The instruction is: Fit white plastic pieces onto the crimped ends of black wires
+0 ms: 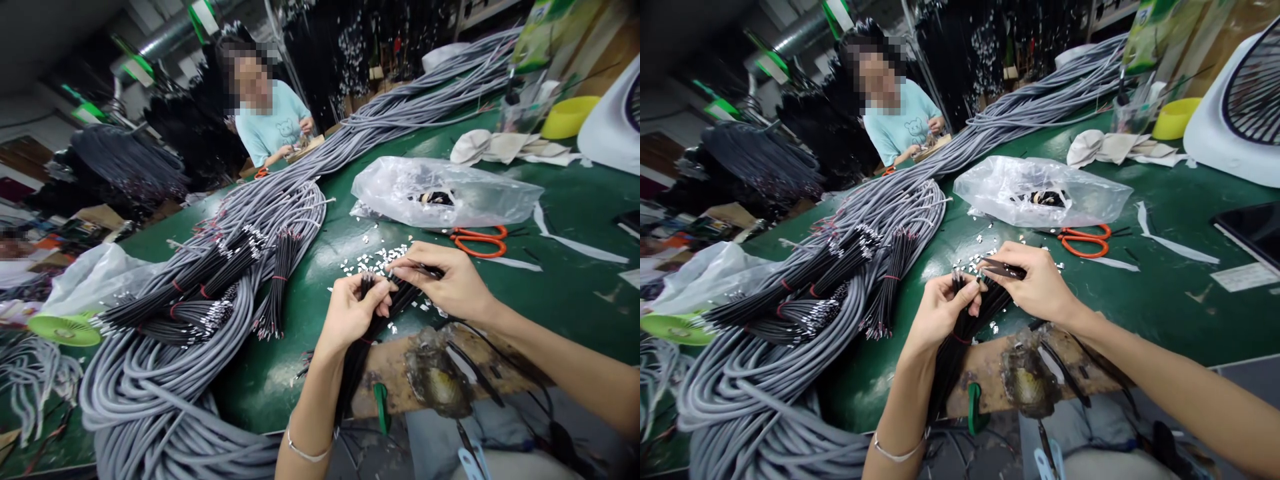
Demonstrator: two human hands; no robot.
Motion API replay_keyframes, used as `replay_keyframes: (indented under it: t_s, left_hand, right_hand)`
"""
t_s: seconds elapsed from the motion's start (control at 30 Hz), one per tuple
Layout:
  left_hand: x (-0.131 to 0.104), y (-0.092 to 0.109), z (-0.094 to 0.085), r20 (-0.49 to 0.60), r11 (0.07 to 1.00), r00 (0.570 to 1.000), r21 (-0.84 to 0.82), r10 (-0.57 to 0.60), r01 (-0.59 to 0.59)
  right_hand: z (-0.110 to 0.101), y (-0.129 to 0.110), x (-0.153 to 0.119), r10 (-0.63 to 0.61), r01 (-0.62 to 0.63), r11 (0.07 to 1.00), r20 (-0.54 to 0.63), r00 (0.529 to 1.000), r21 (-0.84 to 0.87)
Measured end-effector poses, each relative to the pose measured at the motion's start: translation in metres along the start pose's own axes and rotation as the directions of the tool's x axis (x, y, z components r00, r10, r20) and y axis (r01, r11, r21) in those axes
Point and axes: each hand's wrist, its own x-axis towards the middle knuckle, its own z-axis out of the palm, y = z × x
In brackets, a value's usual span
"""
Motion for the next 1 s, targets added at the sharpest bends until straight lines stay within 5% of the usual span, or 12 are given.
replay_keyframes:
  t_s: [0.23,0.67,0.83,1.0]
  left_hand:
    - [0.001,0.002,0.004,-0.056,1.000,0.998,-0.004,-0.032,0.031]
    - [0.007,-0.017,0.011,-0.263,0.994,0.965,0.099,-0.008,0.035]
    - [0.009,-0.015,0.003,-0.395,0.999,0.919,0.048,0.001,0.019]
    - [0.008,-0.014,-0.009,-0.313,0.951,0.948,0.307,0.061,0.041]
  right_hand:
    - [0.000,-0.001,-0.002,-0.078,0.079,0.991,0.012,0.997,-0.110]
    - [0.008,0.003,-0.006,0.115,-0.106,0.968,0.027,0.993,-0.227]
    - [0.006,-0.004,-0.005,0.057,-0.070,0.953,-0.054,0.997,-0.294]
    - [0.005,0.000,-0.006,-0.021,-0.012,0.968,-0.127,0.992,-0.251]
